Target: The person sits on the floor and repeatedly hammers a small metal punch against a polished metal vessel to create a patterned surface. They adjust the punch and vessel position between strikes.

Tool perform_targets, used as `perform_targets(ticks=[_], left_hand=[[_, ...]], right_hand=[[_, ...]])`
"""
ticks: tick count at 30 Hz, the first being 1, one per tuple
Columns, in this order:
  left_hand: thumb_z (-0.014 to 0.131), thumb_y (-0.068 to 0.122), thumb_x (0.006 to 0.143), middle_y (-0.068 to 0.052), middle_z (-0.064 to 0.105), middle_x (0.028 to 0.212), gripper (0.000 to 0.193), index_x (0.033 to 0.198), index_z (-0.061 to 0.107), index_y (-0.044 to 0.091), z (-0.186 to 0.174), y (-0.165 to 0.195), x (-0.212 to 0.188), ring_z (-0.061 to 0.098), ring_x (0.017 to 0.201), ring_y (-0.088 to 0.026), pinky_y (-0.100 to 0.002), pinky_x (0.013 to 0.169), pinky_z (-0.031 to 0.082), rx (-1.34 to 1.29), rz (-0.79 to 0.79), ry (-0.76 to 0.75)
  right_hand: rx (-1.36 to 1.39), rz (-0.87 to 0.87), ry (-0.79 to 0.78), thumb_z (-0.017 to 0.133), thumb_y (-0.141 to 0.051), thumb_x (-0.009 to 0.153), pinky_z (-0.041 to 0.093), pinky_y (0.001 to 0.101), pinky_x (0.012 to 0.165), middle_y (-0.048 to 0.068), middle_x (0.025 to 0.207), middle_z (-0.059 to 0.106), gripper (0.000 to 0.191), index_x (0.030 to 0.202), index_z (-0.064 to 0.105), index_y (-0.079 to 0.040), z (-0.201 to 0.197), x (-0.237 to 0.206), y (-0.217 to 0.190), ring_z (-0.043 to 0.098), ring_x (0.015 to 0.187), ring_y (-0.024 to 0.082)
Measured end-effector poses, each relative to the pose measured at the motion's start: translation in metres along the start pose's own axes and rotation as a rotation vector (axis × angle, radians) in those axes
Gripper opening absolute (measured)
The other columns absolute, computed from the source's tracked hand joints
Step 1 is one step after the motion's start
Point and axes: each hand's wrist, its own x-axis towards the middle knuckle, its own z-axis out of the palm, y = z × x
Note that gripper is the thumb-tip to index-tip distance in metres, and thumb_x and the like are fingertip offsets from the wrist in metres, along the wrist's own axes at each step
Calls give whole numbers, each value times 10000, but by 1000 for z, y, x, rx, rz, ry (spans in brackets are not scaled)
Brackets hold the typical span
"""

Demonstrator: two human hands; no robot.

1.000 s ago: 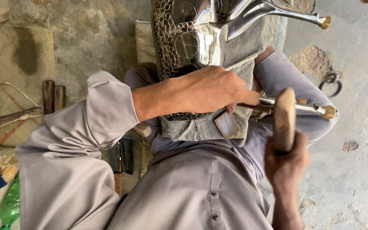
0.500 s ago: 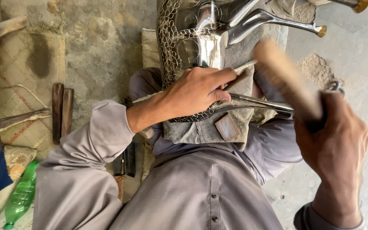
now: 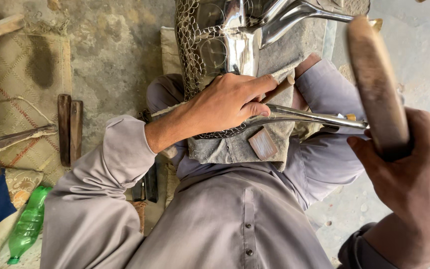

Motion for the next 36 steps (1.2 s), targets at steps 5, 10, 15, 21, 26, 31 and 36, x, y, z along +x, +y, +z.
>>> perform_targets(ticks=[5, 10, 15, 21, 26, 31, 36], left_hand=[[750, 252, 959, -91, 749, 878, 322, 1143, 576, 54, 0, 3, 3, 761, 749, -219, -381, 611, 568, -6, 15, -32], [703, 103, 940, -116, 722, 849, 324, 1249, 606, 81, 3, 9, 11, 765, 773, -240, -352, 608, 623, 46, 30, -149], [577, -31, 965, -103, 702, 832, 364, 1280, 635, 142, 0, 17, 21, 777, 777, -218, -331, 623, 650, 149, 122, -316], [603, 89, 996, -61, 679, 784, 217, 1196, 650, 163, 3, 27, 28, 745, 701, -194, -331, 570, 622, 311, 144, -473], [576, 13, 1007, -79, 623, 731, 330, 1309, 599, 144, 3, 21, 21, 693, 584, -188, -307, 453, 592, 291, 184, -381], [692, 103, 956, -91, 660, 796, 352, 1231, 477, 55, -12, -9, 14, 721, 734, -199, -286, 484, 570, 85, 258, 114], [749, 200, 948, -52, 689, 726, 513, 1360, 473, 70, -3, -21, 12, 710, 589, -166, -321, 496, 573, -53, -31, -4]], right_hand=[[390, 246, 2, 831, -122, 937, 505, 381, 542, 194, 804, 690, 348, 1131, 611, 66, 17, -20, 7, 646, 589, 282], [261, 154, 37, 826, -72, 913, 536, 373, 686, 166, 924, 693, 373, 1167, 572, 30, 57, -48, 26, 657, 752, 259], [243, 166, 192, 822, -77, 902, 526, 389, 758, 186, 963, 663, 411, 1199, 556, 21, 107, -95, 48, 645, 829, 264], [329, 284, 342, 828, -94, 928, 478, 399, 682, 185, 882, 631, 327, 1090, 570, 23, 167, -127, 54, 592, 744, 265], [199, 313, 207, 816, -64, 898, 511, 376, 719, 166, 893, 673, 387, 1197, 594, 41, 163, -121, 54, 636, 770, 223], [536, 491, 165, 817, -123, 891, 559, 340, 713, 124, 991, 721, 414, 1200, 580, 16, 134, -106, 64, 671, 786, 220], [580, 401, 154, 824, -92, 884, 582, 336, 875, 143, 1109, 710, 562, 1328, 504, 36, 106, -79, 52, 694, 964, 208]])
